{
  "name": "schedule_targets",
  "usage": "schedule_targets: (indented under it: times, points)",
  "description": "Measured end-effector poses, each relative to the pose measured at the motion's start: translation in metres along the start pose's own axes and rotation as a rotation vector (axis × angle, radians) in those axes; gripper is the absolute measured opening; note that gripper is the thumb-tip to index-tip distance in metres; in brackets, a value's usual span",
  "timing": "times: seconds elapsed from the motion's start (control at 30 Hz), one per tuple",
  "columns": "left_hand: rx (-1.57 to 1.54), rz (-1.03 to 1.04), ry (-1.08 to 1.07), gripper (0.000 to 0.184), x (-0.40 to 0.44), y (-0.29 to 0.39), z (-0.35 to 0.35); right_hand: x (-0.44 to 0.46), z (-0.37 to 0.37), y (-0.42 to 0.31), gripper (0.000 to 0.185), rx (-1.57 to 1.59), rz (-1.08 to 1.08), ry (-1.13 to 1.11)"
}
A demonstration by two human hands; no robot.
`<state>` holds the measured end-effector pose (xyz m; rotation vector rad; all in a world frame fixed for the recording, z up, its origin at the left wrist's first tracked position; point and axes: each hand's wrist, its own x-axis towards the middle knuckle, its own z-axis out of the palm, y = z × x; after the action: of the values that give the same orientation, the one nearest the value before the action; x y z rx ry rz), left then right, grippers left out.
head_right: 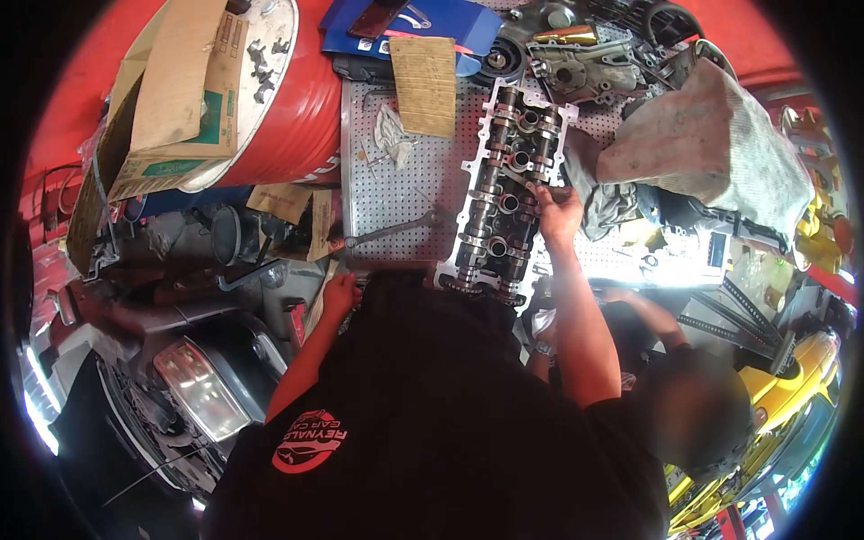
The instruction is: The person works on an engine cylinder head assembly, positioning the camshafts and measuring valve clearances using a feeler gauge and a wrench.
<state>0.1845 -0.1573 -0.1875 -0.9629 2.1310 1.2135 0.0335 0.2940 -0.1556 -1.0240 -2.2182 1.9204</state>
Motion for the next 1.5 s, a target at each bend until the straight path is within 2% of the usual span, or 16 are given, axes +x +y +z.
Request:
schedule_targets:
  times: [0.17, 0.37, 0.43, 0.57, 0.67, 0.7, 0.77, 0.87, 0.97, 1.0, 1.1, 1.23, 1.27, 1.37, 1.43, 1.5]
  points:
    - [0.074, 0.033, 0.014, 0.028, 0.000, -0.015, 0.007, 0.000, -0.004, 0.006, 0.023, -0.003, -0.074, -0.026]
    - [0.219, 0.141, 0.033, 0.028, 0.020, -0.029, 0.015, 0.003, -0.008, 0.006, 0.021, 0.044, -0.035, -0.074]
    - [0.236, 0.191, 0.042, 0.028, 0.026, -0.022, 0.014, 0.001, -0.009, 0.002, 0.021, 0.110, 0.029, -0.109]
    - [-0.047, 0.049, 0.023, 0.030, 0.009, 0.010, 0.006, 0.012, -0.023, -0.007, 0.027, 0.220, 0.232, -0.277]
    - [-0.082, 0.059, 0.033, 0.030, 0.008, 0.001, -0.005, 0.026, -0.033, -0.030, 0.019, 0.074, 0.313, -0.394]
    - [-0.050, 0.066, 0.040, 0.030, 0.005, -0.001, -0.008, 0.045, -0.037, -0.013, 0.027, 0.072, 0.234, -0.480]
    - [0.014, 0.071, 0.047, 0.030, 0.009, -0.026, -0.015, 0.044, -0.037, -0.036, 0.035, -0.155, 0.147, -0.542]
    - [0.080, 0.041, 0.033, 0.030, 0.022, -0.079, -0.014, 0.062, -0.029, -0.019, 0.026, -0.708, -0.283, -0.599]
    - [0.077, -0.033, 0.007, 0.031, 0.010, -0.081, -0.014, 0.016, -0.001, -0.085, 0.038, -1.090, -0.076, -0.524]
    - [0.069, -0.045, 0.006, 0.032, 0.009, -0.084, -0.013, 0.016, 0.004, -0.079, 0.037, -1.257, -0.235, -0.492]
    - [0.105, 0.002, 0.022, 0.032, 0.009, -0.089, -0.011, 0.015, 0.015, -0.068, 0.032, -1.338, -0.422, -0.441]
    - [0.137, 0.115, 0.051, 0.032, 0.009, -0.071, -0.012, 0.012, 0.021, -0.062, 0.027, -1.447, -0.444, -0.446]
    - [0.106, 0.093, 0.049, 0.032, 0.011, -0.068, -0.012, 0.010, 0.019, -0.062, 0.025, -1.407, -0.436, -0.472]
    - [0.010, 0.011, 0.022, 0.030, 0.018, -0.067, -0.012, 0.010, 0.013, -0.038, 0.023, -1.390, -0.665, -0.350]
    - [-0.062, -0.065, -0.018, 0.028, 0.012, -0.053, -0.013, 0.004, 0.016, -0.036, 0.020, -1.406, -0.611, -0.316]
    - [-0.050, -0.035, -0.039, 0.028, 0.018, -0.063, -0.014, 0.004, 0.016, -0.025, 0.018, -1.407, -0.700, -0.243]
